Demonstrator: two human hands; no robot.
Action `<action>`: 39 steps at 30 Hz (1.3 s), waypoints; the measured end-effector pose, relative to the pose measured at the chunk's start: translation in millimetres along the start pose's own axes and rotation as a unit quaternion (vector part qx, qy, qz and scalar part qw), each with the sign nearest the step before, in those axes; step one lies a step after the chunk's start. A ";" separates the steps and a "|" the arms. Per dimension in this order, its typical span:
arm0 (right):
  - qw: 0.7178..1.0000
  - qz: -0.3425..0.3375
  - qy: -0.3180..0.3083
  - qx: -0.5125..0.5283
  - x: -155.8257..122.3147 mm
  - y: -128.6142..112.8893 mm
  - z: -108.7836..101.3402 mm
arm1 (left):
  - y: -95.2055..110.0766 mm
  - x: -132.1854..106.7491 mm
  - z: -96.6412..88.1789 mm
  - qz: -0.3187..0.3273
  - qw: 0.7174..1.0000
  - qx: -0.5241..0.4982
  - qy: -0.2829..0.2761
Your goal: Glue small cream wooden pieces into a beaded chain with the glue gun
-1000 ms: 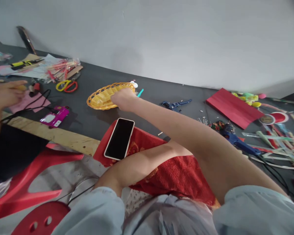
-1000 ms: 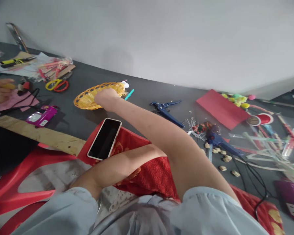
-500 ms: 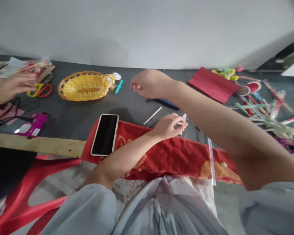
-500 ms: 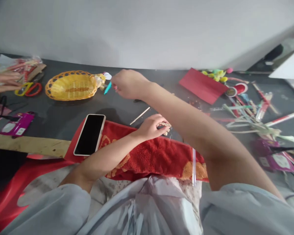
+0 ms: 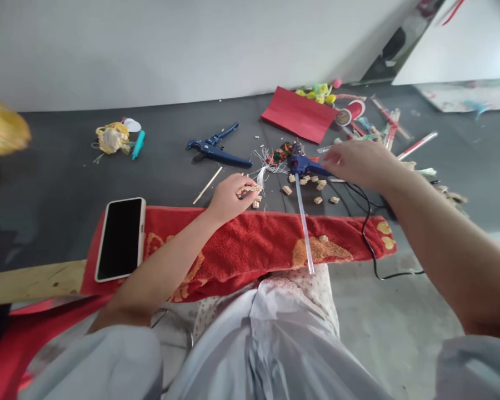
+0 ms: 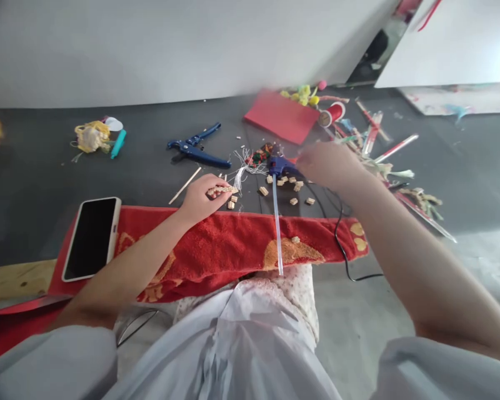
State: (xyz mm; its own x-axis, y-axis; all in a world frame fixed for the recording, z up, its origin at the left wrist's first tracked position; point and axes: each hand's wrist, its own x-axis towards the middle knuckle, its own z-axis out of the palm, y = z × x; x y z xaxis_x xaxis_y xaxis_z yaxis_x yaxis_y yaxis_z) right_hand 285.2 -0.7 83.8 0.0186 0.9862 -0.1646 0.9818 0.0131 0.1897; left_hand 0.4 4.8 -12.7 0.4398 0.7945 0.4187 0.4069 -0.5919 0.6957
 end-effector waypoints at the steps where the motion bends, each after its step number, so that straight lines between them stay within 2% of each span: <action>1: 1.000 -0.018 0.012 0.005 2.0 5.2 8.6 | -0.1 0.4 -0.4 -0.004 1.000 0.008 0.005; 4: 0.999 -0.032 0.008 0.009 11.6 9.8 27.0 | 0.6 1.0 -2.2 0.001 1.000 0.011 0.013; 7: 0.999 -0.041 -0.014 0.012 23.3 4.3 33.8 | 4.0 0.1 -3.5 0.018 0.999 -0.003 0.027; 13: 0.999 -0.049 -0.021 -0.001 38.1 -5.9 29.8 | 12.3 -1.4 -3.9 0.025 0.999 -0.034 0.031; 18: 0.998 -0.057 0.001 0.007 31.7 -0.3 17.9 | 9.9 0.0 -3.7 0.016 0.995 -0.087 0.036; 22: 0.993 -0.016 0.055 0.101 18.4 5.8 5.3 | 7.7 1.7 -4.8 -0.016 0.989 -0.141 0.040; 25: 0.974 0.025 0.088 0.206 9.8 7.4 2.8 | 6.8 2.6 -5.5 -0.039 0.983 -0.175 0.042; 27: 0.938 0.033 0.100 0.331 5.8 5.5 6.0 | 6.0 2.7 -5.2 -0.051 0.979 -0.194 0.045; 30: 0.830 0.014 0.084 0.551 1.8 -4.0 14.0 | 5.0 2.3 -3.9 -0.065 0.977 -0.197 0.056; 33: 0.795 -0.009 0.084 0.600 -0.2 -20.4 21.1 | 5.4 1.6 -2.8 -0.071 0.978 -0.178 0.083; 36: 0.682 -0.090 0.056 0.723 -0.3 -37.1 27.4 | 6.3 2.0 -2.8 -0.077 0.974 -0.183 0.112; 38: 0.614 -0.098 0.025 0.783 -0.2 -45.5 31.8 | 6.2 3.0 -3.1 -0.090 0.967 -0.207 0.120; 39: 0.591 -0.104 0.015 0.799 -0.4 -48.6 34.0 | 5.7 3.6 -3.1 -0.100 0.962 -0.225 0.120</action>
State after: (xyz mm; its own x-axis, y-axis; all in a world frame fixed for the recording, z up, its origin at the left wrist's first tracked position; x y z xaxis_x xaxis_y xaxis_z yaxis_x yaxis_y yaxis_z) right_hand 243.9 -7.4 41.8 -0.1141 0.9935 -0.0014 -0.1135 -0.0144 -0.9934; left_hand 1.8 4.7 -5.4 0.1687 0.9271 0.3346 0.0524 -0.3474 0.9363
